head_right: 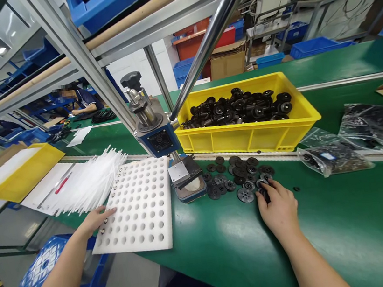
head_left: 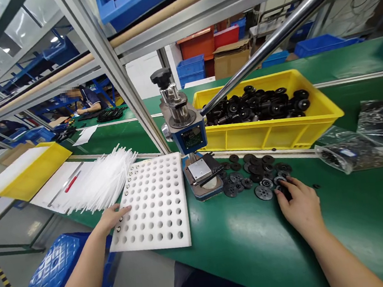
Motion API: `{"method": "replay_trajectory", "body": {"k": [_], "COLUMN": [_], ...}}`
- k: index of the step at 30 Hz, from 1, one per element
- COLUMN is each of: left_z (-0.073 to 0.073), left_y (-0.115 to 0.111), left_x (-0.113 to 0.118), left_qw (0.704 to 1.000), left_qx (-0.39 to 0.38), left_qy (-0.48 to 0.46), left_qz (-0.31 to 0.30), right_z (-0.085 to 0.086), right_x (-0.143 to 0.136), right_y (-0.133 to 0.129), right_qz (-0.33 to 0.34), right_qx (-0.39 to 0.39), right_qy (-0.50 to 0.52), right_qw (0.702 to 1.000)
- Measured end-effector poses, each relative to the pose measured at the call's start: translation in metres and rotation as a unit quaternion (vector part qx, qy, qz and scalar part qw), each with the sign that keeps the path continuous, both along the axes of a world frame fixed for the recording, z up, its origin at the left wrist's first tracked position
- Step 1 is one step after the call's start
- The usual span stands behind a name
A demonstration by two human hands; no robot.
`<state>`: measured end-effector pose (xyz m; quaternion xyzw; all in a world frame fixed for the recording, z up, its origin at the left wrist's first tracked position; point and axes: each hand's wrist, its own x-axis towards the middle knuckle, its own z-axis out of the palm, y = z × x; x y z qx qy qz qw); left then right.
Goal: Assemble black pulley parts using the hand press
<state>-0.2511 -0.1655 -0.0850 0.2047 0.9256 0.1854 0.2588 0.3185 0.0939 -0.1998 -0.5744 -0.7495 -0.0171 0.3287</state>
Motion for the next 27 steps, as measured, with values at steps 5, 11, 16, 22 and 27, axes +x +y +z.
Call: {"method": "replay_trajectory", "body": {"k": [5,11,16,22,27], "left_z": [0.000,-0.002,0.000,0.007,0.018], "left_y": [0.011,0.028,0.031,0.024,0.008], "left_x": [-0.007,-0.010,-0.016,-0.017,-0.013], "left_qw": [0.999,0.998,0.997,0.998,0.998], "left_qx": [-0.003,-0.022,-0.021,-0.016,0.018], "left_qy": [0.002,0.029,0.031,0.024,-0.031], "left_qz": [-0.032,-0.055,-0.072,-0.062,-0.057], "right_z": [-0.001,0.000,0.001,0.000,0.000], "right_x": [0.000,0.000,0.001,0.001,0.001], "right_y": [0.000,-0.001,-0.001,0.000,-0.001], "right_qz": [0.002,-0.005,-0.005,0.000,-0.001], "right_qx": [-0.001,-0.012,-0.015,-0.017,-0.018], "right_qy": [0.000,-0.007,-0.004,-0.004,0.003], "right_qw": [1.000,1.000,1.000,1.000,1.000]}}
